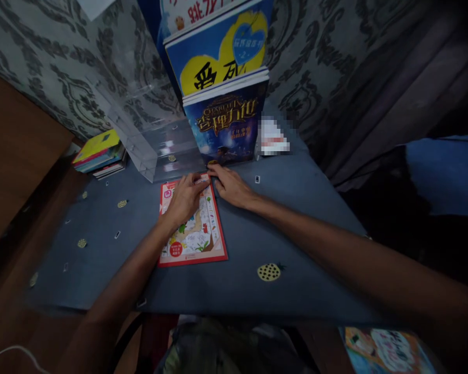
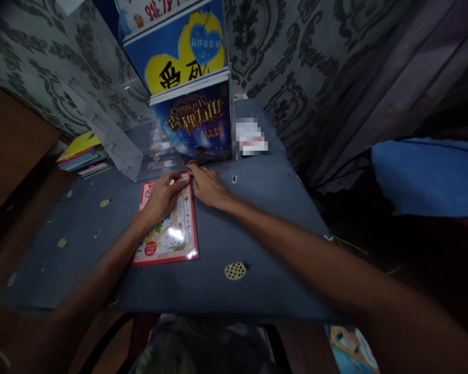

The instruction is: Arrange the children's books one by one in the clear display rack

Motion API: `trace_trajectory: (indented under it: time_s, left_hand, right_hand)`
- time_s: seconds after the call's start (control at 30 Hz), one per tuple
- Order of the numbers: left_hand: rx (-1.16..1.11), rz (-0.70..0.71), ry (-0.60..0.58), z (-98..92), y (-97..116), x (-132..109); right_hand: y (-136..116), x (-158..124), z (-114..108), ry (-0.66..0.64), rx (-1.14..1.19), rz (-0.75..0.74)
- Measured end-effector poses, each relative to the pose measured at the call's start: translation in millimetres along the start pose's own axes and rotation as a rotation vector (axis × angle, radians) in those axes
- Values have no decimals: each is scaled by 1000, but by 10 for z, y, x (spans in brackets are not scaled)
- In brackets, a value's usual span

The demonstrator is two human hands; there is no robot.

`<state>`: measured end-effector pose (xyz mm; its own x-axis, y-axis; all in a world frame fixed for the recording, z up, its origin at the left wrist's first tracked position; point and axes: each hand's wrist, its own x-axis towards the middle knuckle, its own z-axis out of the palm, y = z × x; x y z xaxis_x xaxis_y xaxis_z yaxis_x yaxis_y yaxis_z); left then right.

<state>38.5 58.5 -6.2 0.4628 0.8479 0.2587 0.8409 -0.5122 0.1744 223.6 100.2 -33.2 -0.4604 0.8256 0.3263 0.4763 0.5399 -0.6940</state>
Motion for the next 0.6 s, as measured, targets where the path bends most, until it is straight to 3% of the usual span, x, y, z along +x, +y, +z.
trace_trajectory:
  time_s: [0.4, 0.6]
  left_hand:
    - [-117, 153, -45, -79, 206, -329]
    - [-101, 135, -35, -60, 240, -372]
  right_hand:
    - [-13, -18, -5, -10, -25, -3]
    - [-24, -19, -14, -18, -31, -8]
